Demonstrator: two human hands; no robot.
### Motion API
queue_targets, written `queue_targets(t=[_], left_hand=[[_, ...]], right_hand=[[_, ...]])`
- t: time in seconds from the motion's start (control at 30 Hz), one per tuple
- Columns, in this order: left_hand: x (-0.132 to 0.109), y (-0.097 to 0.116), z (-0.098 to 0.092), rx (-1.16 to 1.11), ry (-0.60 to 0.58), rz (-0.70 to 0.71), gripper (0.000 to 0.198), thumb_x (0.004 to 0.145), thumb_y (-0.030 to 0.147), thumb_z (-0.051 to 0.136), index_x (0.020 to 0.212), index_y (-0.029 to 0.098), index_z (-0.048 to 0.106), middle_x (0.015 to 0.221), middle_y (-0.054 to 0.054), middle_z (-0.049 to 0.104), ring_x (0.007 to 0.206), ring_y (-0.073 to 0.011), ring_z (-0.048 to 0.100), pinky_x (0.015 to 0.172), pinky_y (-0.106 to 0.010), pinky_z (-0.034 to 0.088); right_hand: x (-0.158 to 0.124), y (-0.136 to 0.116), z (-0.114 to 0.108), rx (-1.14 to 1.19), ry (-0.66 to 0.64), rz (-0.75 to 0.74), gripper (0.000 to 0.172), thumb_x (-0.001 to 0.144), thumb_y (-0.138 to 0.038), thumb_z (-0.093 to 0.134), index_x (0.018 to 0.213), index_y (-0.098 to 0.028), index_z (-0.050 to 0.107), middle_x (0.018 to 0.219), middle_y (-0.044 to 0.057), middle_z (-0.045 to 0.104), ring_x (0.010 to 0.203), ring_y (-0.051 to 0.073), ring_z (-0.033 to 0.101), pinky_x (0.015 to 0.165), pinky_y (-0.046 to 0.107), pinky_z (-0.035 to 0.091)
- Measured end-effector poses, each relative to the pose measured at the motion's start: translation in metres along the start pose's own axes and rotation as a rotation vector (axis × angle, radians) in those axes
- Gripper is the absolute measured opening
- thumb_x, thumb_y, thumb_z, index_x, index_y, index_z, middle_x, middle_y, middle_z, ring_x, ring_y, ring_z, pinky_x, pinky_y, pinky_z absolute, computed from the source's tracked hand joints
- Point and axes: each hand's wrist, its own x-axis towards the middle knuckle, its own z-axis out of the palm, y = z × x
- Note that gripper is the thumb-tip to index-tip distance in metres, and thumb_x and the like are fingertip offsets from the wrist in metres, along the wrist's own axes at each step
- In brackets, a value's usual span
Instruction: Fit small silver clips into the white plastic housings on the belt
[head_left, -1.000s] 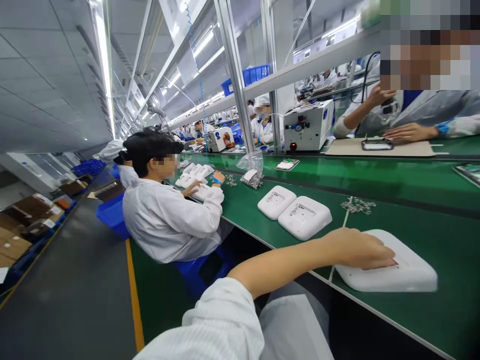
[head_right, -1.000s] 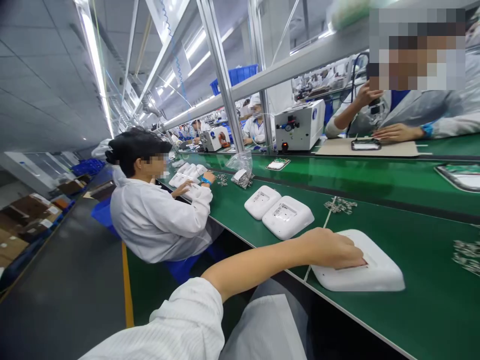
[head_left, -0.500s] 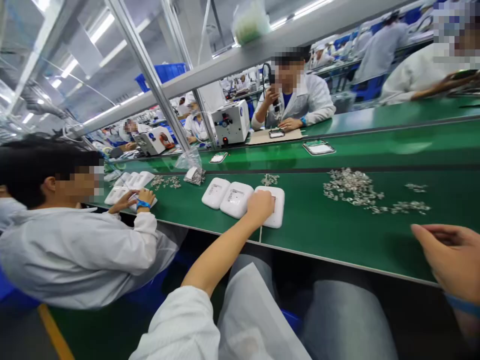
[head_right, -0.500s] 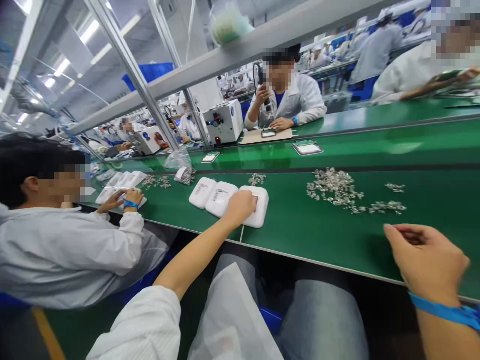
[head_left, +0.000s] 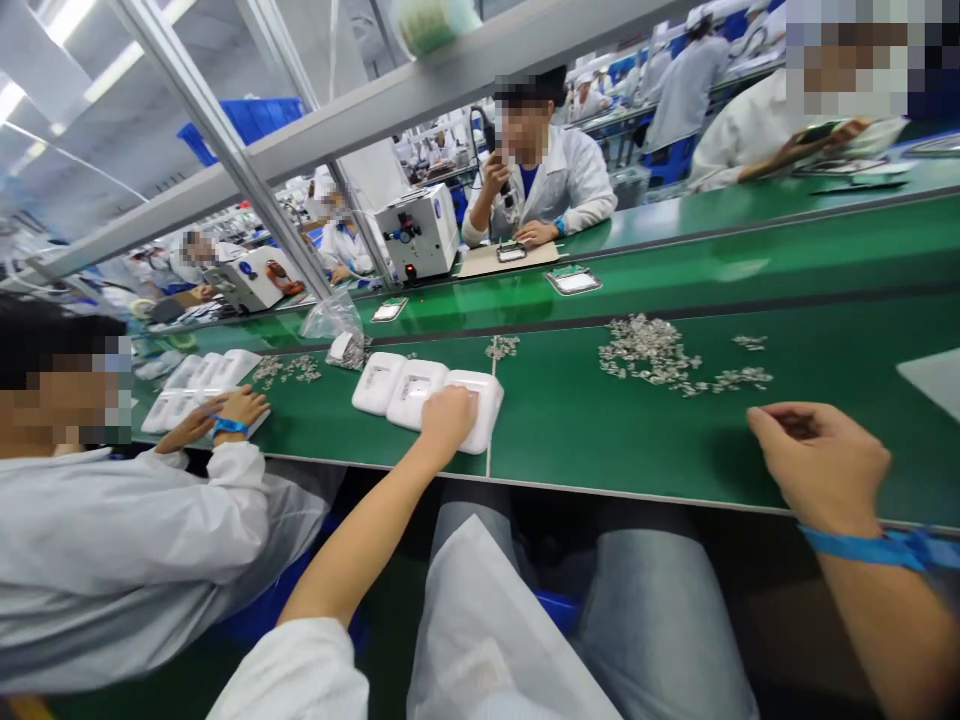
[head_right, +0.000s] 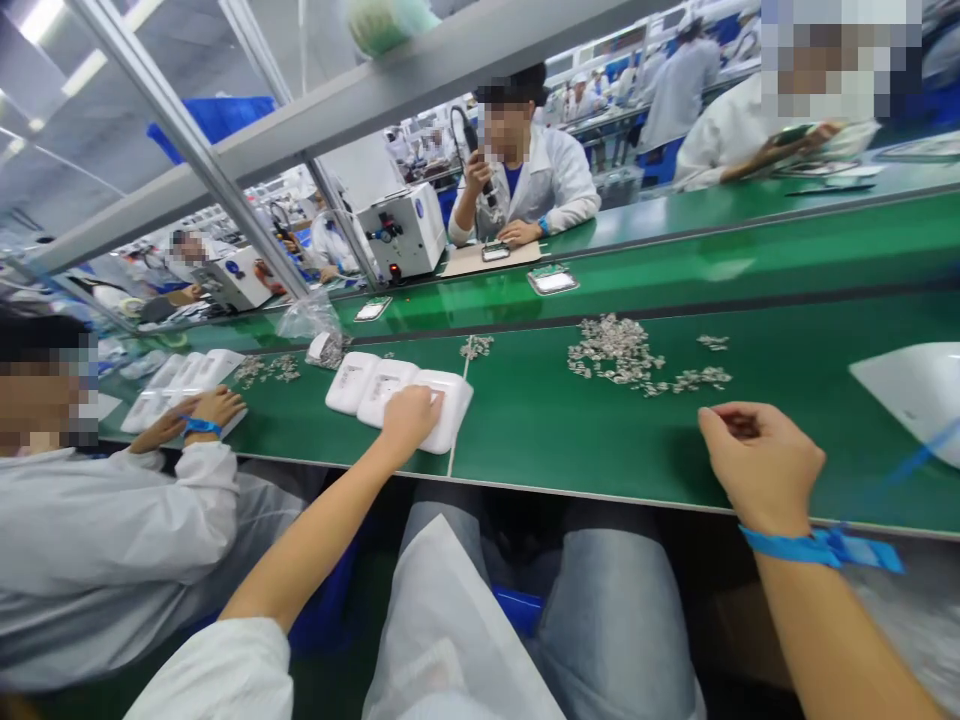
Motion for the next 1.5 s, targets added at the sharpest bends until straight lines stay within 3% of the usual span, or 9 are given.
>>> queue_targets(t=[0.23, 0.37, 0.6, 0.77, 0.97, 1.1, 1.2, 1.3, 1.5], left_hand=[[0.007, -0.013, -0.014, 0.028, 0.215, 0.030, 0.024, 0.094, 0.018, 0.042, 0.099, 0.012, 0.064, 0.100, -0.019, 0.067, 0.085, -0.0326, 0.065, 0.068, -0.040, 0.048], [0.017, 0.055, 0.002, -0.130, 0.590, 0.479, 0.021, 0.091, 0.011, 0.042, 0.090, 0.017, 0.062, 0.098, -0.016, 0.063, 0.091, -0.0298, 0.060, 0.077, -0.040, 0.045], [0.051, 0.175, 0.050, -0.365, 0.416, 1.072, 0.019, 0.095, 0.016, 0.045, 0.091, 0.019, 0.063, 0.097, -0.010, 0.065, 0.091, -0.0233, 0.058, 0.077, -0.036, 0.042], [0.057, 0.167, 0.059, -0.470, 0.406, 1.045, 0.022, 0.099, 0.022, 0.042, 0.096, 0.018, 0.063, 0.102, -0.010, 0.067, 0.094, -0.0225, 0.060, 0.079, -0.036, 0.042], [0.034, 0.164, 0.050, -0.699, 0.449, 1.243, 0.038, 0.098, 0.046, 0.044, 0.109, 0.016, 0.064, 0.115, -0.013, 0.068, 0.105, -0.0265, 0.060, 0.084, -0.040, 0.045], [0.020, 0.162, 0.044, -0.669, 0.433, 1.398, 0.051, 0.094, 0.059, 0.043, 0.107, 0.015, 0.066, 0.112, -0.015, 0.068, 0.107, -0.0304, 0.059, 0.085, -0.045, 0.042], [0.019, 0.159, 0.041, -0.617, 0.392, 1.424, 0.050, 0.096, 0.060, 0.041, 0.094, 0.016, 0.067, 0.101, -0.013, 0.069, 0.100, -0.0285, 0.060, 0.082, -0.044, 0.039], [0.023, 0.158, 0.040, -0.611, 0.394, 1.409, 0.049, 0.098, 0.059, 0.040, 0.086, 0.018, 0.065, 0.098, -0.011, 0.069, 0.102, -0.0280, 0.060, 0.083, -0.044, 0.037], [0.030, 0.151, 0.049, -0.791, 0.413, 1.398, 0.042, 0.098, 0.052, 0.042, 0.078, 0.019, 0.060, 0.107, -0.008, 0.072, 0.105, -0.0247, 0.063, 0.084, -0.043, 0.037]], right_hand=[[0.047, 0.012, -0.056, -0.583, 0.199, -0.062, 0.055, 0.092, -0.043, 0.056, 0.128, -0.001, 0.057, 0.122, 0.035, 0.058, 0.118, 0.045, 0.051, 0.091, 0.054, 0.039], [0.046, 0.025, -0.069, -0.691, 0.091, 0.042, 0.055, 0.097, -0.050, 0.051, 0.122, -0.001, 0.058, 0.106, 0.030, 0.063, 0.102, 0.043, 0.059, 0.088, 0.057, 0.040], [0.055, 0.028, -0.069, -0.725, 0.105, 0.030, 0.058, 0.098, -0.052, 0.049, 0.125, -0.002, 0.057, 0.118, 0.034, 0.060, 0.115, 0.048, 0.055, 0.090, 0.059, 0.041], [0.049, 0.011, -0.070, -0.799, -0.001, -0.009, 0.049, 0.101, -0.050, 0.047, 0.119, -0.006, 0.060, 0.109, 0.029, 0.065, 0.104, 0.045, 0.061, 0.088, 0.057, 0.042], [-0.016, -0.089, -0.037, -0.645, -0.299, -0.209, 0.045, 0.104, -0.054, 0.039, 0.114, -0.016, 0.061, 0.091, 0.017, 0.070, 0.081, 0.031, 0.067, 0.069, 0.035, 0.044], [0.033, -0.132, -0.022, -0.359, -0.541, -0.310, 0.033, 0.103, -0.042, 0.044, 0.099, -0.020, 0.068, 0.068, 0.005, 0.067, 0.067, 0.022, 0.064, 0.067, 0.029, 0.044], [0.112, -0.116, -0.011, -0.358, -0.252, -0.358, 0.021, 0.095, -0.029, 0.055, 0.102, -0.017, 0.070, 0.081, 0.008, 0.072, 0.079, 0.024, 0.066, 0.076, 0.031, 0.045], [0.169, -0.074, 0.007, -0.450, -0.303, -0.277, 0.021, 0.085, -0.019, 0.064, 0.103, -0.013, 0.072, 0.095, 0.011, 0.073, 0.091, 0.026, 0.064, 0.081, 0.033, 0.045], [0.186, 0.000, 0.046, -0.309, -0.351, -0.252, 0.015, 0.084, -0.022, 0.065, 0.093, -0.013, 0.073, 0.093, 0.009, 0.072, 0.083, 0.019, 0.060, 0.079, 0.030, 0.046]])
